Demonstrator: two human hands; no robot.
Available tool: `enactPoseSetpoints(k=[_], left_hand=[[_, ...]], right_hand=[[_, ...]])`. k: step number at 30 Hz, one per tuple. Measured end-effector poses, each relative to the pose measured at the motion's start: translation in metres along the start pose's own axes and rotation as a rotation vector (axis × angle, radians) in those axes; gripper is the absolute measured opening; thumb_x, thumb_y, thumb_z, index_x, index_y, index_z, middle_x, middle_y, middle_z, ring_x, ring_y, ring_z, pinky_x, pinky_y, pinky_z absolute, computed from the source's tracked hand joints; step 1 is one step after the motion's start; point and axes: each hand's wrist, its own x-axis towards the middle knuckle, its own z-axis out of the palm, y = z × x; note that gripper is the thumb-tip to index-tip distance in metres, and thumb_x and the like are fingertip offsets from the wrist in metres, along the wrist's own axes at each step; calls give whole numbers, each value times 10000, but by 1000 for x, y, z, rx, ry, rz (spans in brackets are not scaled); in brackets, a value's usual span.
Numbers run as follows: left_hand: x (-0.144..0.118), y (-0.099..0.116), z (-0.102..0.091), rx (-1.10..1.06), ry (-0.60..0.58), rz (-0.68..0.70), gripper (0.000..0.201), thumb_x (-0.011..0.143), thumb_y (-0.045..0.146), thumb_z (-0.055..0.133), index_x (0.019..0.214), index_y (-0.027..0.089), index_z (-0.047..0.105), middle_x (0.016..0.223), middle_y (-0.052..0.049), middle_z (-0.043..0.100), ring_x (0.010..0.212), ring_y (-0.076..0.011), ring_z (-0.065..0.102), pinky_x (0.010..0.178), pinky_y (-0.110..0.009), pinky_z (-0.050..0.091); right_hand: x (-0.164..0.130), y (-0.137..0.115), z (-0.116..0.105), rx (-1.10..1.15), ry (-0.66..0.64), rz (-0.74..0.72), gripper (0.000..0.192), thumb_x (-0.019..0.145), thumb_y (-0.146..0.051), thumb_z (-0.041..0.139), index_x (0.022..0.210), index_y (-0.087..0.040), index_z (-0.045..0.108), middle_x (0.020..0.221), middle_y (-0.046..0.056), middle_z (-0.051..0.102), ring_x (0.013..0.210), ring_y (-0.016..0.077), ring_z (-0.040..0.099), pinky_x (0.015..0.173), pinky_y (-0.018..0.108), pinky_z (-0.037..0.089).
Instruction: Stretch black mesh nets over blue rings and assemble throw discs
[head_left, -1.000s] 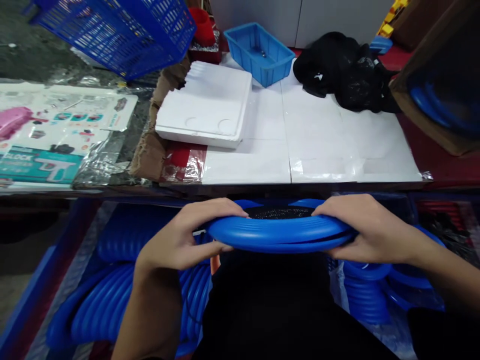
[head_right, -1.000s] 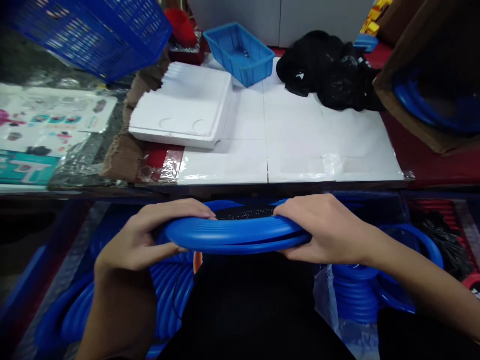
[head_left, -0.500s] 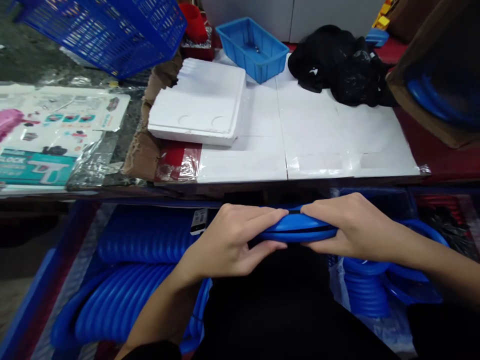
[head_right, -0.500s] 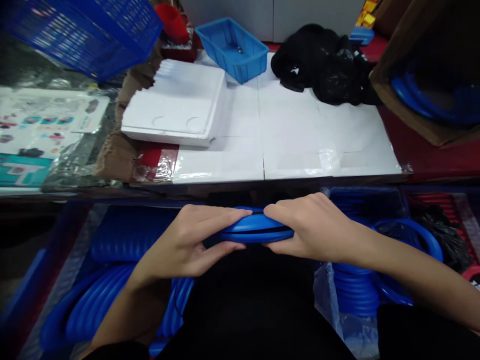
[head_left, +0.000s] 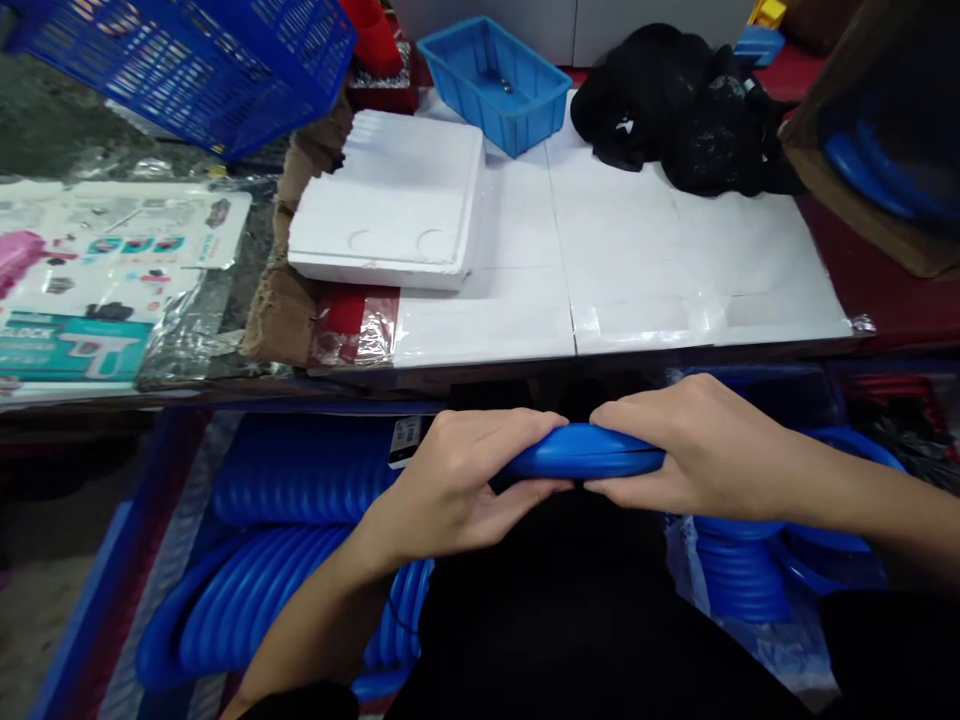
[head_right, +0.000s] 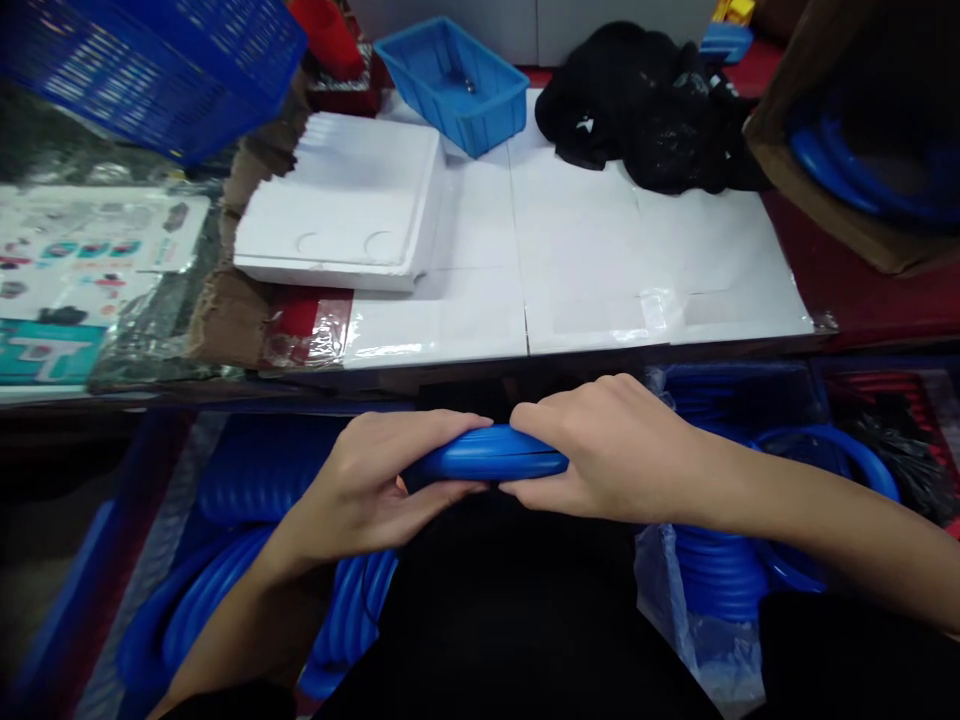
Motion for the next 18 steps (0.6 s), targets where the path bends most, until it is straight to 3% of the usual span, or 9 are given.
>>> enactPoseSetpoints(k=[3,6,8,10,15,18], left_hand=[[-7,-7,-5,-21,36,-1,424,944,294,790,1346,255,663,1146,-53,810,1006,-223,794,896,-302,618],[-21,-24,-20,-50,84,-26,427,913,349,822,1313,270,696,1134,-57,813,986,-235,792,888,-324,632],[-31,-37,-31,-117,134,-49,430,900,408,832,1275,240,704,1112,-80,805,949,-241,783,826,-320,639],[-36,-45,-39,-163,111,-94,429,920,437,803,1265,209,691,1109,-104,791,946,-247,773,783,-309,637],[-21,-29,-38,-53,-144,-83,553,942,410,784,1427,214,605,1204,-113,775,1042,-254,769,900,-309,619],[-10,-13,-31,13,-146,-9,513,998,359,723,1465,218,565,1209,-95,784,1059,-233,776,962,-300,602]], right_hand=[[0,0,1,-2,10,-34,190,937,-409,706,922,-223,667,848,6,737,682,158,644,619,273,368],[-5,6,-3,21,50,-67,293,934,-478,726,1101,-238,695,957,29,770,791,192,703,669,286,431],[-10,12,-6,36,78,-72,295,920,-444,738,1138,-250,695,967,19,769,806,187,706,697,289,451],[-12,17,-7,4,113,-75,252,898,-372,733,1113,-245,697,945,15,760,795,184,695,704,291,451],[-10,19,1,-107,113,-98,168,893,-334,701,1015,-218,689,849,17,728,713,175,651,642,287,381],[-11,18,5,-101,109,-85,163,891,-318,707,1017,-217,685,819,1,719,683,161,636,629,284,356]])
